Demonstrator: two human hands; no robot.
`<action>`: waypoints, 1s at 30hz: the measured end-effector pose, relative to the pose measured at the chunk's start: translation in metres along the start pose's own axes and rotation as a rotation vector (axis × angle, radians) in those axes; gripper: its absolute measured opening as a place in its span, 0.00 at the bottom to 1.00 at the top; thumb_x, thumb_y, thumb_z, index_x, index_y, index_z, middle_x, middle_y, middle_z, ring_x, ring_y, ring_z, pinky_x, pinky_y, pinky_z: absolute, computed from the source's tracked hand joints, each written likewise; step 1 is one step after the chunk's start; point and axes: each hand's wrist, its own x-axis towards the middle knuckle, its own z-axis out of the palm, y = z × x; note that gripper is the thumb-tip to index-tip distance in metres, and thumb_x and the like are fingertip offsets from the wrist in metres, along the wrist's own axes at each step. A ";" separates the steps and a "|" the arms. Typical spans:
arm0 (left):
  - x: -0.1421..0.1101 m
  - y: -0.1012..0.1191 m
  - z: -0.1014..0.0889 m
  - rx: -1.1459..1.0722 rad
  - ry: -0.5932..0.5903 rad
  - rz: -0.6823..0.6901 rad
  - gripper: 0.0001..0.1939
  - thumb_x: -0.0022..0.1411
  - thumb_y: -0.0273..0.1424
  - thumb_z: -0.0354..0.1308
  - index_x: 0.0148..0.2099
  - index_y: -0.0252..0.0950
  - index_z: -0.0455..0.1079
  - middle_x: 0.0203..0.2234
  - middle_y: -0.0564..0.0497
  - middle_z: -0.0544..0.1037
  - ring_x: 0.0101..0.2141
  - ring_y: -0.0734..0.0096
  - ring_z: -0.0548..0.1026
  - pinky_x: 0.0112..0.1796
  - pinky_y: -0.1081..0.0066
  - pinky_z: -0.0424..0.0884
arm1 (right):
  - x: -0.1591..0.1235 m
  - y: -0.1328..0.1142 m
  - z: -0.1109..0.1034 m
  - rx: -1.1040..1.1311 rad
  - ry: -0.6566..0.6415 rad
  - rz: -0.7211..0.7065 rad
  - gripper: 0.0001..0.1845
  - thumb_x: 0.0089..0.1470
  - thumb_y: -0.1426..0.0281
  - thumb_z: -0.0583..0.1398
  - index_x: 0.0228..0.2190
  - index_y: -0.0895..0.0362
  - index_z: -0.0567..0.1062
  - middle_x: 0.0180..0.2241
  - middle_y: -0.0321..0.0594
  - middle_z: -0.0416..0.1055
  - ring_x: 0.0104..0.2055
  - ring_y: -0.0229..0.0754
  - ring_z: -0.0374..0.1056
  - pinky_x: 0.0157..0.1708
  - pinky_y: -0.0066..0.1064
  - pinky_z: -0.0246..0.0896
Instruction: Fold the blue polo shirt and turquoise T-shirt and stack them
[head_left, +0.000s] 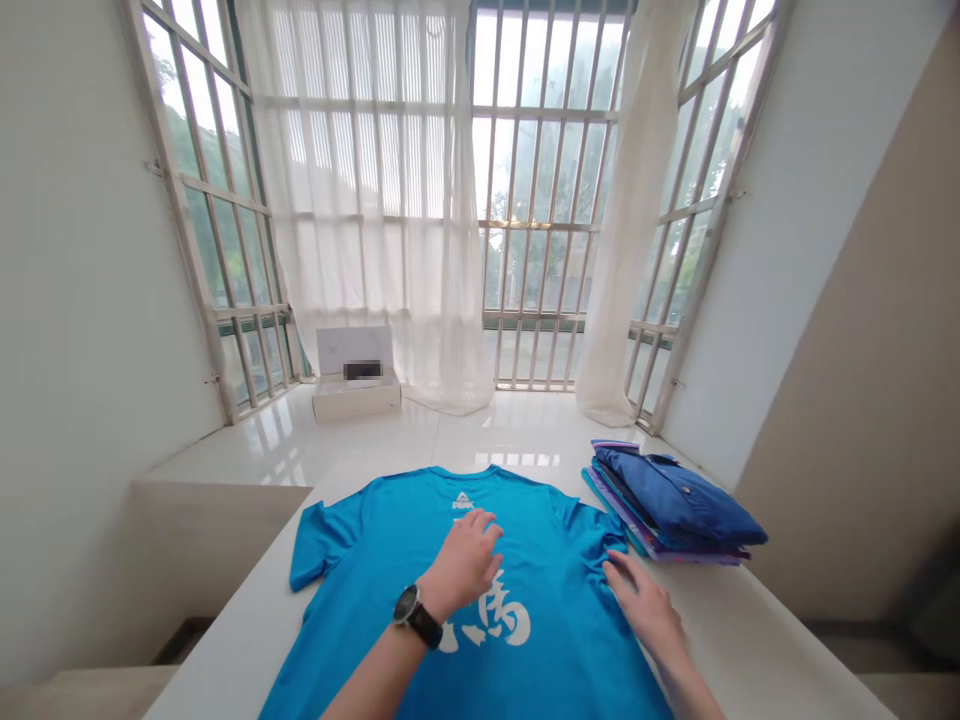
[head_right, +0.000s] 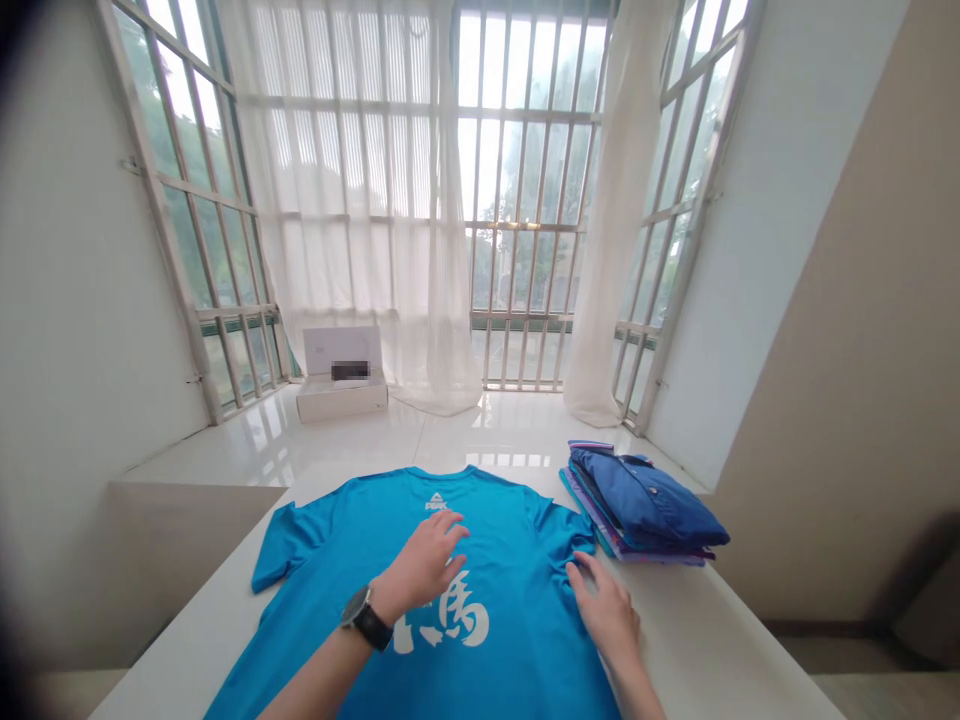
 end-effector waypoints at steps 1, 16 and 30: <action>0.020 -0.002 0.010 0.017 -0.024 0.002 0.19 0.67 0.35 0.51 0.59 0.39 0.68 0.61 0.42 0.67 0.63 0.50 0.60 0.61 0.50 0.59 | -0.002 -0.001 0.003 -0.048 -0.013 0.028 0.32 0.47 0.43 0.54 0.44 0.48 0.80 0.45 0.43 0.80 0.49 0.59 0.73 0.48 0.52 0.67; 0.134 -0.057 0.086 0.099 -0.065 -0.259 0.36 0.66 0.57 0.38 0.70 0.49 0.54 0.70 0.43 0.52 0.68 0.35 0.43 0.60 0.30 0.35 | 0.000 0.007 0.025 -0.288 -0.070 0.023 0.36 0.52 0.43 0.50 0.55 0.47 0.73 0.59 0.47 0.69 0.62 0.63 0.60 0.55 0.60 0.58; 0.136 -0.050 0.067 -0.092 0.037 -0.252 0.33 0.63 0.47 0.55 0.65 0.36 0.63 0.69 0.38 0.54 0.68 0.37 0.42 0.63 0.39 0.38 | -0.005 -0.026 0.016 0.445 0.081 0.133 0.38 0.55 0.48 0.55 0.58 0.60 0.66 0.65 0.56 0.55 0.54 0.56 0.70 0.52 0.43 0.69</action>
